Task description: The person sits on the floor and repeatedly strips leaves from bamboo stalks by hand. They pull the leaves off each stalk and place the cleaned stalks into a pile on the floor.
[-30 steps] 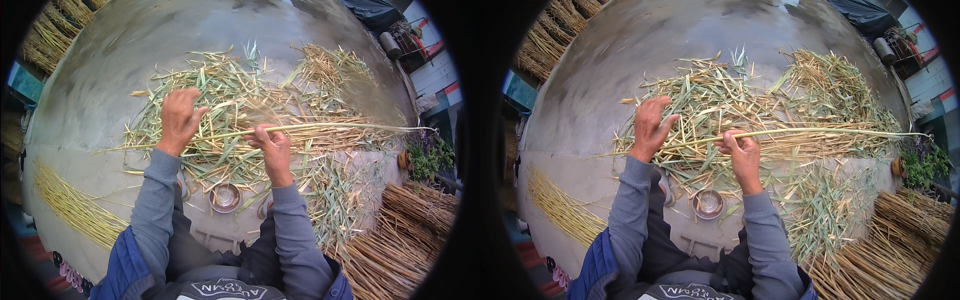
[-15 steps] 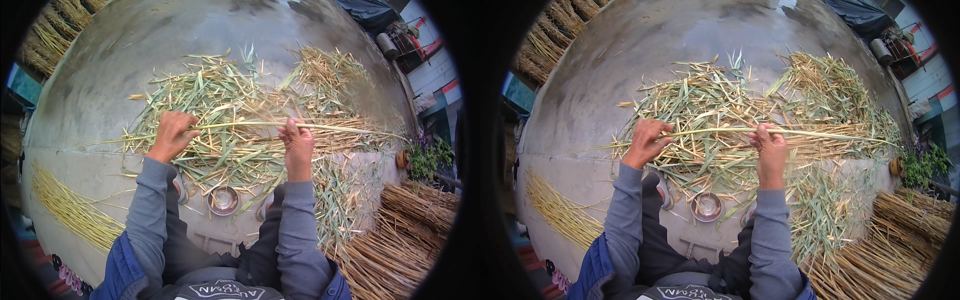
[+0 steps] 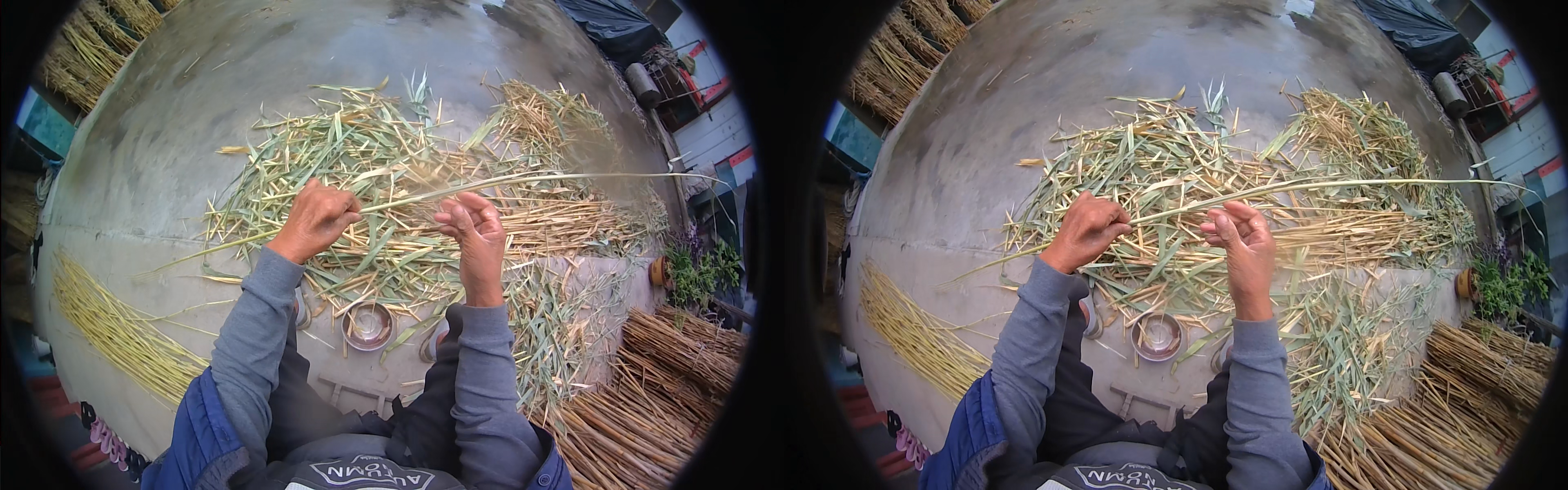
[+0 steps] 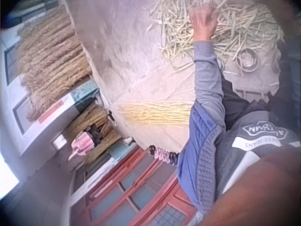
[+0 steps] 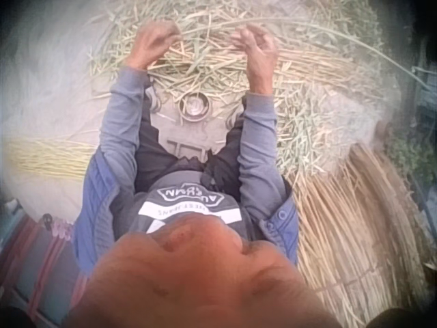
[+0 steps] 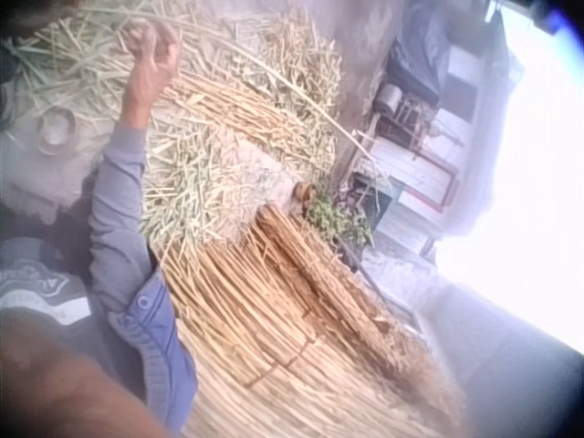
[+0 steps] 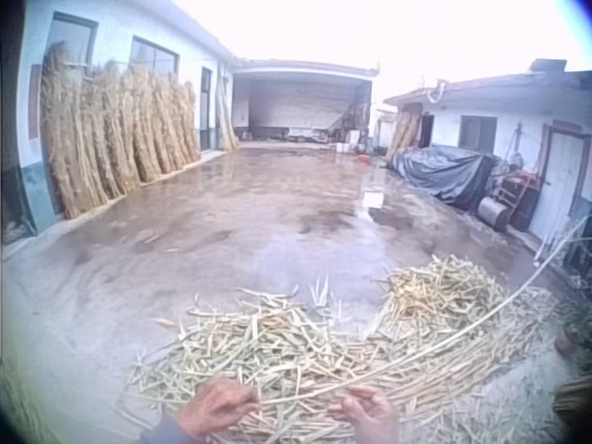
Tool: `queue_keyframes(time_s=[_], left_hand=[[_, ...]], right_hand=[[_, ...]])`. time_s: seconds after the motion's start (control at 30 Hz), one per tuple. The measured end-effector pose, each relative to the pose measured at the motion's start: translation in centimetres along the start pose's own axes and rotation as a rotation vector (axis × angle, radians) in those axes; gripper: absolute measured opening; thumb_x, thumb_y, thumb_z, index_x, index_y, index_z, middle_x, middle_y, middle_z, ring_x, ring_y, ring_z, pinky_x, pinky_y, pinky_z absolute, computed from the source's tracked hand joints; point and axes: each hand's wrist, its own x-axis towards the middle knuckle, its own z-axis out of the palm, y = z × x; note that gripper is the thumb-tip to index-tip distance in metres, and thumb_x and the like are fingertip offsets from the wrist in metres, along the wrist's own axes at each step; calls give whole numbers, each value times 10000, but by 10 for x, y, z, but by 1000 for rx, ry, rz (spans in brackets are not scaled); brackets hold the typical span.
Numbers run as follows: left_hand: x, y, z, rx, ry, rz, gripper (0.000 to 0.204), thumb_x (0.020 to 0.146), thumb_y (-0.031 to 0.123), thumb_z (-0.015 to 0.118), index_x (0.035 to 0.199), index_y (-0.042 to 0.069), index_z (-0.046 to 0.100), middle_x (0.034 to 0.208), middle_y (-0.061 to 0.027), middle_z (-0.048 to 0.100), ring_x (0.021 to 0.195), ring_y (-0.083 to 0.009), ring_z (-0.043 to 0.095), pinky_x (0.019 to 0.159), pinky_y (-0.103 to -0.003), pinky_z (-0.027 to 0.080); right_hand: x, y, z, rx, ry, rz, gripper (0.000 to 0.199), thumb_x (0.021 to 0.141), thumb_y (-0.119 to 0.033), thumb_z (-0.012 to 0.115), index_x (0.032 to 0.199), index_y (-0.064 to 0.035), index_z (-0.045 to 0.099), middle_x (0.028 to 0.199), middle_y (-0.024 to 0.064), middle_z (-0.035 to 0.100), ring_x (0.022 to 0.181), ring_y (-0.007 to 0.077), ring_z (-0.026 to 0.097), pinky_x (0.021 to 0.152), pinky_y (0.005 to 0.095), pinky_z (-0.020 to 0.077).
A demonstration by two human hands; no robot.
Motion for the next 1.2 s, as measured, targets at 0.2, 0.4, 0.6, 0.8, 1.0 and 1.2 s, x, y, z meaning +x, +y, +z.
queue_keyframes(time_s=[0.2, 0.4, 0.6, 0.8, 1.0, 1.2], left_hand=[[-7, -2, 2, 12, -94, -7, 152, 823, 183, 772, 839, 107, 642, 714, -50, 662, 700, -270, 617, 734, -401, 376], [-6, 1, -2, -39, -138, 8, 152, 828, 201, 773, 855, 112, 652, 739, -43, 663, 704, -261, 618, 743, -392, 382], [6, 30, 11, -190, 20, -55, 200, 806, 202, 808, 950, 78, 744, 842, -54, 726, 816, -245, 667, 768, -373, 430], [7, 44, 38, -789, 108, -321, 153, 856, 128, 800, 950, 19, 749, 855, -66, 754, 787, -129, 694, 720, -291, 526], [10, 32, 18, -1106, 213, -484, 148, 939, 153, 760, 962, 13, 715, 931, -84, 759, 853, -115, 705, 795, -278, 576], [12, 52, 31, -1293, 183, -402, 180, 936, 187, 764, 971, 31, 682, 894, -77, 741, 863, -129, 698, 828, -276, 560]], right_hand=[[0, 7, 6, 16, 42, 57, 284, 964, -178, 733, 1118, 4, 579, 1003, 129, 719, 855, 200, 736, 678, 267, 592], [0, 6, 8, 54, 49, 72, 247, 968, -193, 731, 1074, -3, 613, 942, 105, 722, 836, 193, 741, 668, 261, 592], [-3, 11, 17, 19, 38, 17, 257, 971, -213, 728, 1069, 1, 626, 919, 107, 728, 831, 205, 752, 673, 255, 592], [-13, 14, 26, -72, -42, -14, 265, 980, -233, 716, 1047, 16, 653, 887, 122, 747, 826, 208, 753, 706, 272, 598], [-12, 10, 19, -27, -56, -23, 196, 973, -174, 722, 1053, -8, 655, 972, 119, 744, 826, 175, 738, 715, 265, 591], [-19, 26, 41, -23, -113, 82, 180, 948, -148, 752, 1036, -25, 654, 934, 65, 731, 786, 112, 681, 709, 252, 574]])
